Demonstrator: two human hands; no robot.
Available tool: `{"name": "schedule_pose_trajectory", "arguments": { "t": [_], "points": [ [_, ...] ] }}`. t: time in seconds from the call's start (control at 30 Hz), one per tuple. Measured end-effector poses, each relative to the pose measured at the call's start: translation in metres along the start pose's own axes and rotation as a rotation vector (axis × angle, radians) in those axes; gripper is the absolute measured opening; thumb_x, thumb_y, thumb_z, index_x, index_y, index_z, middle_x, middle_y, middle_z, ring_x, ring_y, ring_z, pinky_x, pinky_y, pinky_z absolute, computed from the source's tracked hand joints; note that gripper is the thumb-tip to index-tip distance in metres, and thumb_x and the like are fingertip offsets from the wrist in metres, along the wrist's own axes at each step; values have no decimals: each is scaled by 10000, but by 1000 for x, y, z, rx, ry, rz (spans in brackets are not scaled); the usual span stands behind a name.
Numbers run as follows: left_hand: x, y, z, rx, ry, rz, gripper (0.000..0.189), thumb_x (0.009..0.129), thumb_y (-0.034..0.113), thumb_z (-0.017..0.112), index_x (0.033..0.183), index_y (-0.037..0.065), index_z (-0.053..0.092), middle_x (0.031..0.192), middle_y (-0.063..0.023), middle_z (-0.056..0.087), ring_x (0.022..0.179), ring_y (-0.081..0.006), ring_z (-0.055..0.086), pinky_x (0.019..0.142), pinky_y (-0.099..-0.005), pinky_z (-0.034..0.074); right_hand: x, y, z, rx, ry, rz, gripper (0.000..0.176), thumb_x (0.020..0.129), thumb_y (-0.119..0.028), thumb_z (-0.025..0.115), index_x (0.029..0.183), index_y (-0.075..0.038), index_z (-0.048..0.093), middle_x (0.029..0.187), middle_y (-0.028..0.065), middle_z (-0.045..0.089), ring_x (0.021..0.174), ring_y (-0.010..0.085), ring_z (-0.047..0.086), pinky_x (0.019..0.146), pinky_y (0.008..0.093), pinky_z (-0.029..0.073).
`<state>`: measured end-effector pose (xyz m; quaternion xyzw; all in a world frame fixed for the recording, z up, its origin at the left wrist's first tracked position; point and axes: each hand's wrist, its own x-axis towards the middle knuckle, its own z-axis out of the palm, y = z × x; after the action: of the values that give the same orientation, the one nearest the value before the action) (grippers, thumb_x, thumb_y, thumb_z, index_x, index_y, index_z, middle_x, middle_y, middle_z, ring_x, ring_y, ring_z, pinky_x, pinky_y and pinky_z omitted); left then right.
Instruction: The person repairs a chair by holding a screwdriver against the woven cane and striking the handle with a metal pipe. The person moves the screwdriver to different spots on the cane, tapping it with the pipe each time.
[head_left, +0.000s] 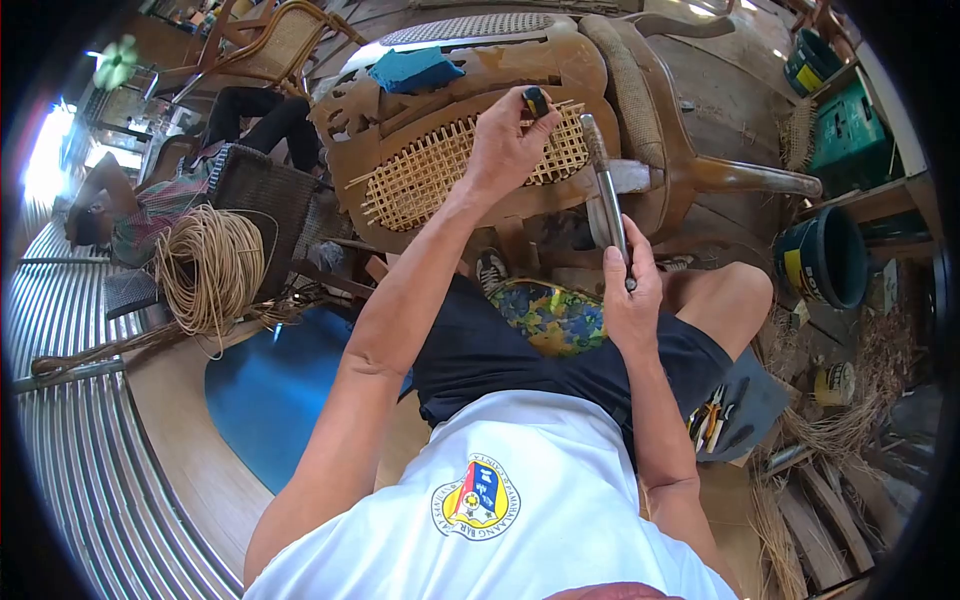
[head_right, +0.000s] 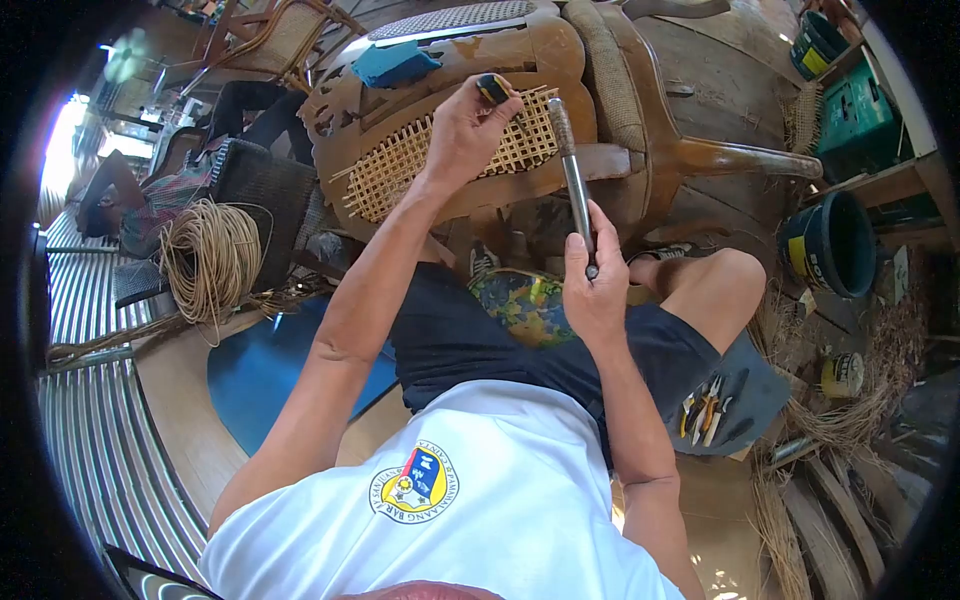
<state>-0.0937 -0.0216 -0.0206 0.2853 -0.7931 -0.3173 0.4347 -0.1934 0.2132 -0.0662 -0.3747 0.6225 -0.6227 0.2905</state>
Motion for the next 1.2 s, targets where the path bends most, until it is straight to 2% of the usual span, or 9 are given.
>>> {"name": "schedule_pose_trajectory", "arguments": {
  "t": [0.1, 0.4, 0.47, 0.5, 0.6, 0.67, 0.73, 0.87, 1.2],
  "points": [
    [-2, 2, 2, 35, -44, -3, 206, 1010, 199, 771, 1132, 57, 686, 946, 1, 736, 867, -87, 662, 767, -281, 539, 1, 1, -8, -72, -155, 59, 468, 1089, -150, 574, 1527, -4, 502, 964, -15, 565, 800, 64, 501, 717, 226, 443],
    [11, -14, -18, -59, 114, -68, 208, 1012, 214, 777, 1108, 57, 682, 937, 6, 713, 852, -70, 627, 779, -262, 524, -6, -3, 5, -52, -51, -19, 447, 1060, -137, 612, 1475, 13, 536, 1003, 74, 668, 823, 128, 578, 773, 283, 503],
    [9, -12, -16, 2, 83, -72, 214, 1008, 210, 782, 1117, 56, 679, 934, 9, 710, 850, -65, 622, 773, -248, 517, -6, -10, 7, -123, -288, 1, 426, 1039, -109, 624, 1440, 17, 558, 1009, 179, 720, 842, 218, 682, 795, 340, 538],
    [9, -14, -14, 48, 77, -54, 221, 1006, 207, 784, 1119, 50, 677, 938, 7, 714, 848, -63, 619, 776, -246, 518, -5, -8, 10, -144, -339, -48, 407, 1022, -85, 624, 1413, 18, 576, 1053, 267, 726, 919, 344, 743, 836, 396, 557],
    [10, -19, -7, -20, 64, -34, 215, 1006, 201, 782, 1119, 50, 678, 952, -1, 729, 858, -66, 640, 780, -246, 523, 7, -7, 16, -122, -417, -31, 404, 1017, -73, 622, 1410, 16, 581, 1087, 280, 723, 993, 408, 743, 866, 418, 558],
    [8, -17, -7, -61, 72, -36, 211, 1007, 200, 782, 1119, 54, 680, 957, -4, 734, 865, -68, 651, 783, -245, 525, 14, 0, 20, -128, -320, -113, 422, 1015, -71, 628, 1421, 24, 566, 1064, 272, 722, 946, 392, 746, 852, 410, 559],
    [12, -10, -12, -100, 82, -30, 206, 1007, 200, 781, 1118, 58, 681, 961, -7, 740, 871, -71, 662, 786, -245, 527, 21, -16, 19, -96, -216, 11, 436, 1013, -71, 637, 1429, 30, 552, 1044, 265, 718, 929, 392, 737, 845, 416, 559],
    [13, -14, -22, -36, 146, -55, 226, 991, 190, 792, 1099, 40, 664, 947, -30, 729, 839, -100, 673, 789, -275, 555, 11, -10, 12, -115, -424, -101, 450, 1010, -64, 635, 1443, 18, 545, 1029, 262, 715, 923, 398, 720, 853, 420, 551],
    [-1, -15, -19, 20, 69, -42, 199, 1005, 207, 781, 1116, 69, 690, 953, 2, 742, 857, -68, 659, 760, -255, 529, -6, -2, 30, -113, -491, -15, 456, 1017, -86, 628, 1449, 30, 541, 1062, 265, 719, 971, 389, 731, 868, 424, 551]
  ]
}}
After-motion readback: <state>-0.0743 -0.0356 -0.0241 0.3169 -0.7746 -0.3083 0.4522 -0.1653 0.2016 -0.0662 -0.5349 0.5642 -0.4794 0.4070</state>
